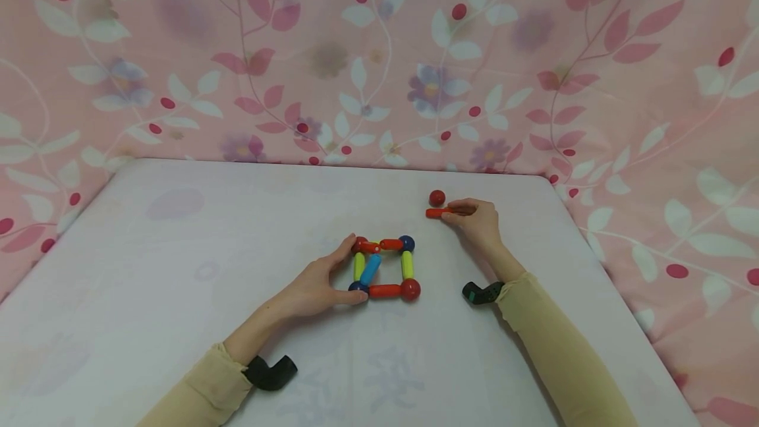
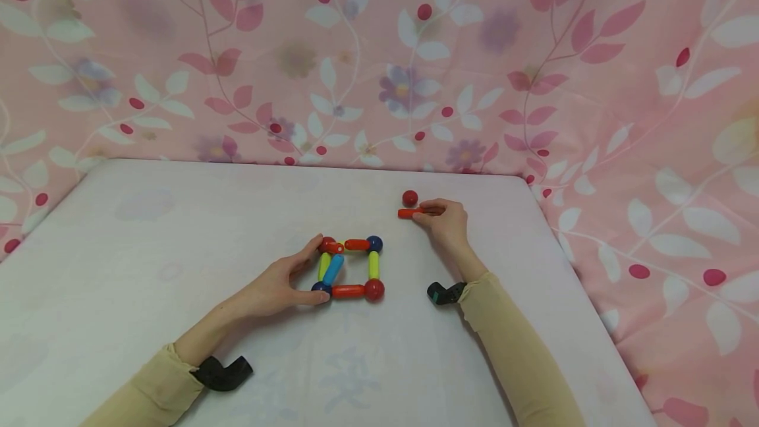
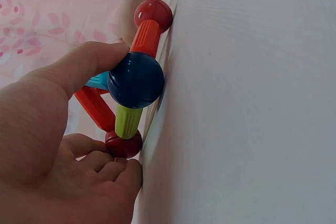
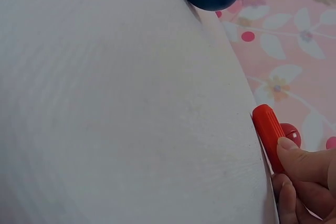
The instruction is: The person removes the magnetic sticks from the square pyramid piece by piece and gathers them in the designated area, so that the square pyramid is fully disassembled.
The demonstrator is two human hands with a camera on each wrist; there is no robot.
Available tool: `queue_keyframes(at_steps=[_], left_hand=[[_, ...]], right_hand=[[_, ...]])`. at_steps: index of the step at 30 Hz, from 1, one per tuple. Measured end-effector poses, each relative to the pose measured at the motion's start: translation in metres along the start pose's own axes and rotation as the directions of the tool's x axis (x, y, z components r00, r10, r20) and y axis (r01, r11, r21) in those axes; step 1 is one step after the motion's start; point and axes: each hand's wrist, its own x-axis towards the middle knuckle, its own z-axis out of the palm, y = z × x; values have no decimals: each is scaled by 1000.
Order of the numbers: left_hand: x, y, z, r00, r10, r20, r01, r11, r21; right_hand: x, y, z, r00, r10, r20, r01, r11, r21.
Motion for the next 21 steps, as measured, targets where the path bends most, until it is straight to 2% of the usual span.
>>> queue_keyframes(at_steps=[11, 21], left_hand=[[0, 1, 0, 1000, 5, -7, -5, 1000, 14], [0, 1, 1, 1000, -14, 0, 14, 1000, -13]], right_hand=[[2, 2, -1, 1000, 29, 9, -29, 1000, -7], [2, 0, -4, 999, 37, 31, -37, 999, 7]])
